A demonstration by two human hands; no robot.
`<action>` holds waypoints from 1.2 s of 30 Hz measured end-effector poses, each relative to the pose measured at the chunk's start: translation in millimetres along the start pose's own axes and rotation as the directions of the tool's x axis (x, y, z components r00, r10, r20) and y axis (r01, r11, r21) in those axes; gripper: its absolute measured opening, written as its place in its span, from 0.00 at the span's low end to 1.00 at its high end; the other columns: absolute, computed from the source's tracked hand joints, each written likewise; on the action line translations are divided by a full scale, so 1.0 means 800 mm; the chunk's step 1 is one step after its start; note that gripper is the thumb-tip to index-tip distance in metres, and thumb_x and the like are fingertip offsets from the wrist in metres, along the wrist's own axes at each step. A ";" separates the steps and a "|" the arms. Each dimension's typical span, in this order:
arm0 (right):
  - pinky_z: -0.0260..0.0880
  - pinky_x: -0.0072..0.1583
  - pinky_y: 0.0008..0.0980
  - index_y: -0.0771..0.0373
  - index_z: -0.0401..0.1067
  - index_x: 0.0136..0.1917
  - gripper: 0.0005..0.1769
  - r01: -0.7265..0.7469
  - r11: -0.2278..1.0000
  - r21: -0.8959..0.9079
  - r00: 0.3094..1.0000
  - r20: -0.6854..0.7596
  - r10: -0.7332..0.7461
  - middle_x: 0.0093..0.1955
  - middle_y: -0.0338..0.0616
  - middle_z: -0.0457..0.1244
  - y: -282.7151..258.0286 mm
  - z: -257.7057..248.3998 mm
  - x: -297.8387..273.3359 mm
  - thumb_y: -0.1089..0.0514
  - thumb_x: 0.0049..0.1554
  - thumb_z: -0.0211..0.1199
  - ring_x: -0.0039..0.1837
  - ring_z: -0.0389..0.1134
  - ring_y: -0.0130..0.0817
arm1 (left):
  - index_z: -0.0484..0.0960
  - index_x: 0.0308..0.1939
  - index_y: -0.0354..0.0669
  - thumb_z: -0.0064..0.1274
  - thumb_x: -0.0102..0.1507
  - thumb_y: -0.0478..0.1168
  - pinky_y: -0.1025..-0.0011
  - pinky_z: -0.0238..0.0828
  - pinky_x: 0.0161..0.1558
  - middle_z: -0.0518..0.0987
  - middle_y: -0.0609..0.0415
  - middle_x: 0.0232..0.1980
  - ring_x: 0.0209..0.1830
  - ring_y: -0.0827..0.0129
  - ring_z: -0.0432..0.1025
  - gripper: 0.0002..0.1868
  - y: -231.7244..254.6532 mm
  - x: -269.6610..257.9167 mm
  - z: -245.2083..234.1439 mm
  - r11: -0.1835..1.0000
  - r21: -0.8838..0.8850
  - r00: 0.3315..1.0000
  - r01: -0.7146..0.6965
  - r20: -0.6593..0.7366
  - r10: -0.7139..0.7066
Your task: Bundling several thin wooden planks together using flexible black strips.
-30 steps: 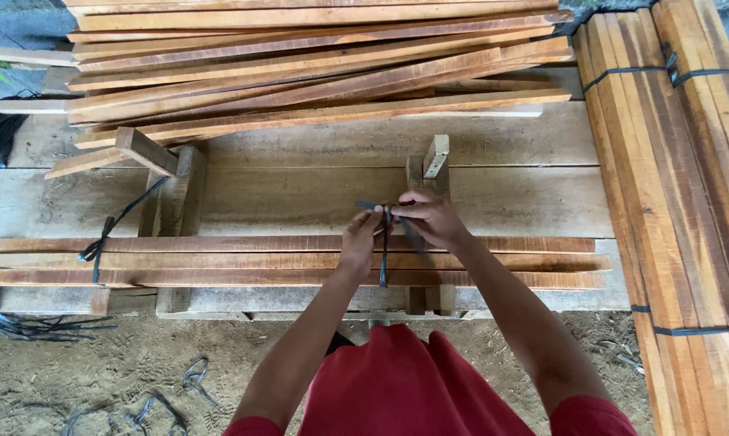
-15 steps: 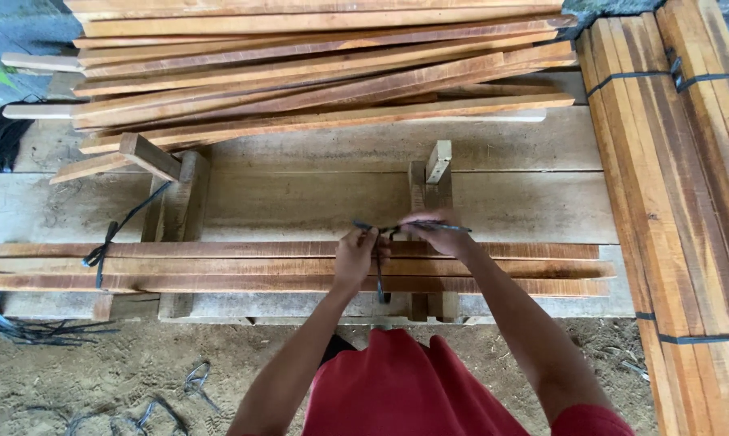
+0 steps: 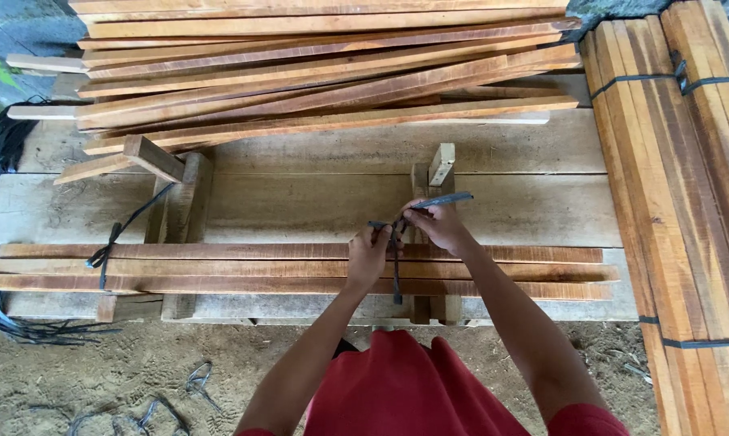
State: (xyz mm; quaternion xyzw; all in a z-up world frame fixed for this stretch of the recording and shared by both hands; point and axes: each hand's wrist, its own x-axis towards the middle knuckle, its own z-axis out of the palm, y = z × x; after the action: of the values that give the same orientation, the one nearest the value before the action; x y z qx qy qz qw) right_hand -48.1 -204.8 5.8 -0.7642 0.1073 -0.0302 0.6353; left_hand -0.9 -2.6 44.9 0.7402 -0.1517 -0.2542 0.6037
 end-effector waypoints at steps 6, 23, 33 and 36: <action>0.71 0.60 0.49 0.64 0.78 0.54 0.14 0.061 0.996 -0.070 0.996 -0.057 -0.065 0.49 0.55 0.71 0.019 0.002 0.010 0.50 0.66 0.63 0.54 0.73 0.49 | 0.76 0.29 0.40 0.47 0.75 0.48 0.71 0.58 0.20 0.72 0.53 0.20 0.16 0.80 0.63 0.22 0.026 -0.004 -0.009 0.997 0.057 0.999 -0.051 -0.008 0.052; 0.69 0.43 0.50 0.73 0.76 0.54 0.21 -0.189 0.911 -0.366 0.968 -0.223 0.111 0.43 0.64 0.70 0.057 -0.028 0.025 0.49 0.67 0.58 0.43 0.74 0.56 | 0.85 0.47 0.44 0.53 0.72 0.49 0.55 0.80 0.44 0.87 0.45 0.42 0.46 0.55 0.82 0.13 -0.074 -0.012 -0.032 0.997 0.080 0.996 -0.021 -0.088 0.028; 0.76 0.50 0.35 0.60 0.73 0.60 0.23 -0.203 0.830 0.519 0.945 -0.118 0.305 0.40 0.45 0.65 -0.001 0.012 0.036 0.39 0.67 0.58 0.43 0.73 0.37 | 0.79 0.47 0.32 0.48 0.74 0.41 0.51 0.80 0.54 0.84 0.38 0.48 0.51 0.58 0.79 0.12 -0.031 0.012 0.000 0.946 -0.324 0.999 -0.035 -0.027 0.027; 0.66 0.37 0.29 0.63 0.74 0.58 0.20 -0.212 0.844 0.492 0.952 -0.090 0.291 0.34 0.40 0.60 -0.031 0.025 0.028 0.45 0.70 0.53 0.33 0.65 0.30 | 0.77 0.46 0.31 0.46 0.75 0.40 0.46 0.81 0.55 0.83 0.36 0.46 0.50 0.55 0.79 0.13 -0.039 0.007 0.006 0.939 -0.344 0.999 -0.033 0.002 0.035</action>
State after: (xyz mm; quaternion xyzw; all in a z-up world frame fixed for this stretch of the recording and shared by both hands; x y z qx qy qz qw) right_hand -19.8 -185.5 23.8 -0.5584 0.2470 -0.0336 0.7912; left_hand -1.2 -2.5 13.1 0.6198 -0.1203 -0.2694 0.7272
